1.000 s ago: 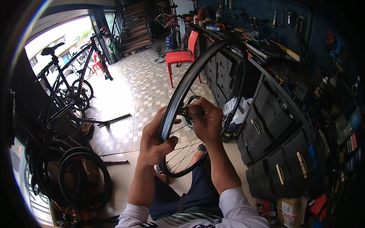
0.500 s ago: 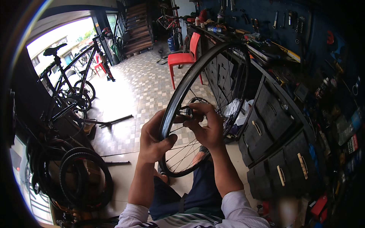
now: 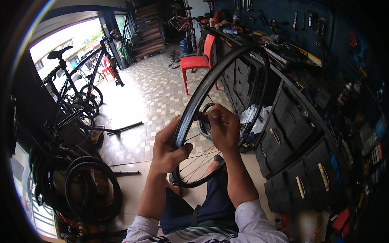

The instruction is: The person sits on the floor and repeatedly wipes the rim of a bicycle wheel with a white cloth. The person rotates the wheel to access different sections of the rim and continues wiping throughout the clip.

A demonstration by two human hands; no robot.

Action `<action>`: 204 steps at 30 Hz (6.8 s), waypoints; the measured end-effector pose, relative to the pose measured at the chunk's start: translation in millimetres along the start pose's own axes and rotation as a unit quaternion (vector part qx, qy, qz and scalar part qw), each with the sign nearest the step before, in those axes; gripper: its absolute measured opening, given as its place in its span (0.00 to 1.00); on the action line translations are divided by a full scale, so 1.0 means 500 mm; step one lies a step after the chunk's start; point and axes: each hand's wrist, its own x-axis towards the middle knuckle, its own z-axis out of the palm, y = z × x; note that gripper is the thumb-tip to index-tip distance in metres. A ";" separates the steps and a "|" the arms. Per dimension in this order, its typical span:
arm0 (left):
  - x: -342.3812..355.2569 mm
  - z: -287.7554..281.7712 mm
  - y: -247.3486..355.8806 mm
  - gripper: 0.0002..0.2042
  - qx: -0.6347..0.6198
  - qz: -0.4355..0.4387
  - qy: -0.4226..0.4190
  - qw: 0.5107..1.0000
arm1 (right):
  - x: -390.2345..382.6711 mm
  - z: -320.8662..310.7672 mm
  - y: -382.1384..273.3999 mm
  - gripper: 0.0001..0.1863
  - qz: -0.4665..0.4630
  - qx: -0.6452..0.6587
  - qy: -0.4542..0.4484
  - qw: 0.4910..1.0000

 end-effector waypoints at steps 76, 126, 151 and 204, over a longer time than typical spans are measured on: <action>-0.001 -0.010 -0.006 0.37 0.007 0.063 -0.013 0.998 | -0.018 0.009 0.015 0.09 -0.051 0.007 0.047 0.998; -0.025 -0.013 0.010 0.39 0.054 0.084 -0.014 0.995 | -0.022 -0.005 -0.039 0.09 -0.040 -0.078 -0.108 0.990; -0.096 -0.038 0.011 0.41 -0.072 0.047 -0.077 0.993 | 0.031 -0.017 -0.048 0.15 -0.089 -0.151 0.034 0.984; -0.030 -0.002 -0.006 0.33 0.049 0.114 0.020 0.992 | -0.049 0.018 -0.059 0.13 0.051 0.039 0.010 0.998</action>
